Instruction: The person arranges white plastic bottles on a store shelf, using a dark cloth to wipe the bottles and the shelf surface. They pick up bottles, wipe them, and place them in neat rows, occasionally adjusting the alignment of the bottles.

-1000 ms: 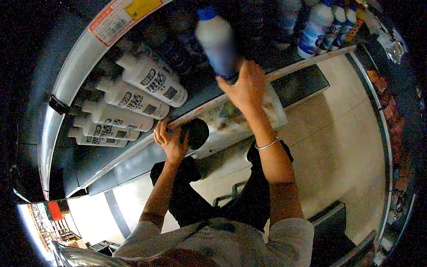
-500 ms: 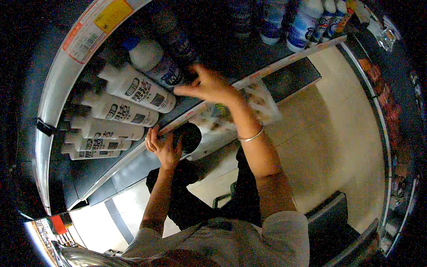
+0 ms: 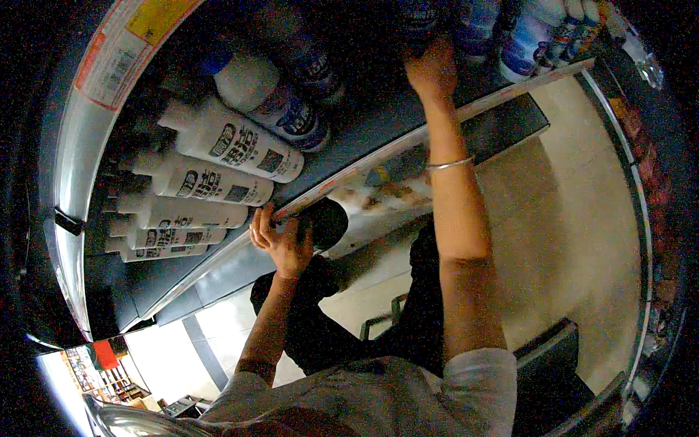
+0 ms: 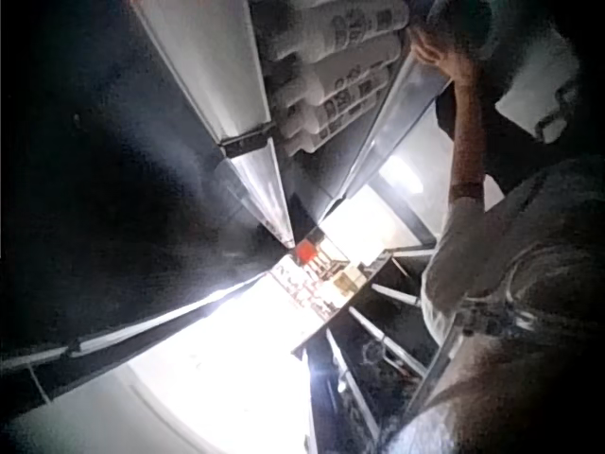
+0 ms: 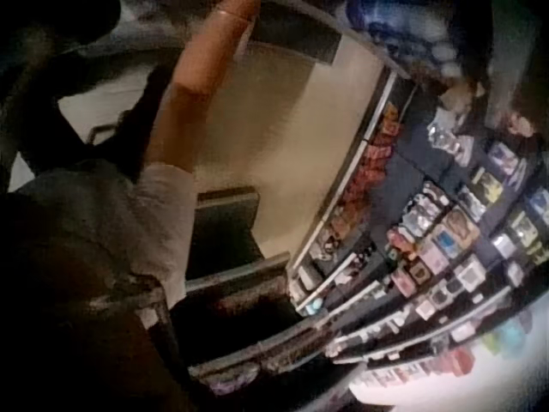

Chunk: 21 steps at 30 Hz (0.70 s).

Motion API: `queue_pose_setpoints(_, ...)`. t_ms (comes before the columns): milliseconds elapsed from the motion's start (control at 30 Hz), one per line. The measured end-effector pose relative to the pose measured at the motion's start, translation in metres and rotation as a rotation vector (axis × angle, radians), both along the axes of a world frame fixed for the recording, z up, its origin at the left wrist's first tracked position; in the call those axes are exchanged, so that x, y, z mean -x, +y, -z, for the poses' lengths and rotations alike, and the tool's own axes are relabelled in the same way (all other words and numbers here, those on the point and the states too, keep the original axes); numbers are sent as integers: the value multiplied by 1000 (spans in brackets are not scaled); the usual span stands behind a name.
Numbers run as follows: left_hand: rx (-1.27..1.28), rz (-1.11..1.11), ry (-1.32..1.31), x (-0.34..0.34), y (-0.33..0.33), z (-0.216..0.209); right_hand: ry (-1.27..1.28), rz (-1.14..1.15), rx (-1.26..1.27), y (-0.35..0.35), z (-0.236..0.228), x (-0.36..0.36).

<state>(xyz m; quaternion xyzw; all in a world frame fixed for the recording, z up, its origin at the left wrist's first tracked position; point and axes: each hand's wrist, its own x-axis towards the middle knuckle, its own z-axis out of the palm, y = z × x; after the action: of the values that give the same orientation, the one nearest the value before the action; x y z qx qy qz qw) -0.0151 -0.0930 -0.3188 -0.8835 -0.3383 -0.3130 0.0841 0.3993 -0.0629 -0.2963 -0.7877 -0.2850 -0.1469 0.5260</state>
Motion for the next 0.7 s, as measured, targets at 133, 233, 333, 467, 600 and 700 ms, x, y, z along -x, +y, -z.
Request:
queue_pose_setpoints(133,-10,3,-5,2,-2,-1,0,35,172,-5,-32,1)
queue_pose_setpoints(233,3,6,-18,-1,-2,0,-40,-11,264,-14,-44,-3)
queue_pose_setpoints(333,33,8,-30,-2,-5,-1,-98,-116,339,-36,-48,12)
queue_pose_setpoints(467,41,7,-61,2,-7,-3,-55,-275,367,-66,-53,81)
queue_pose_setpoints(600,74,31,-68,0,-8,-7,-52,-403,303,-77,-48,134)
queue_pose_setpoints(700,75,28,-55,2,-5,-6,-117,-427,190,-68,-47,154)
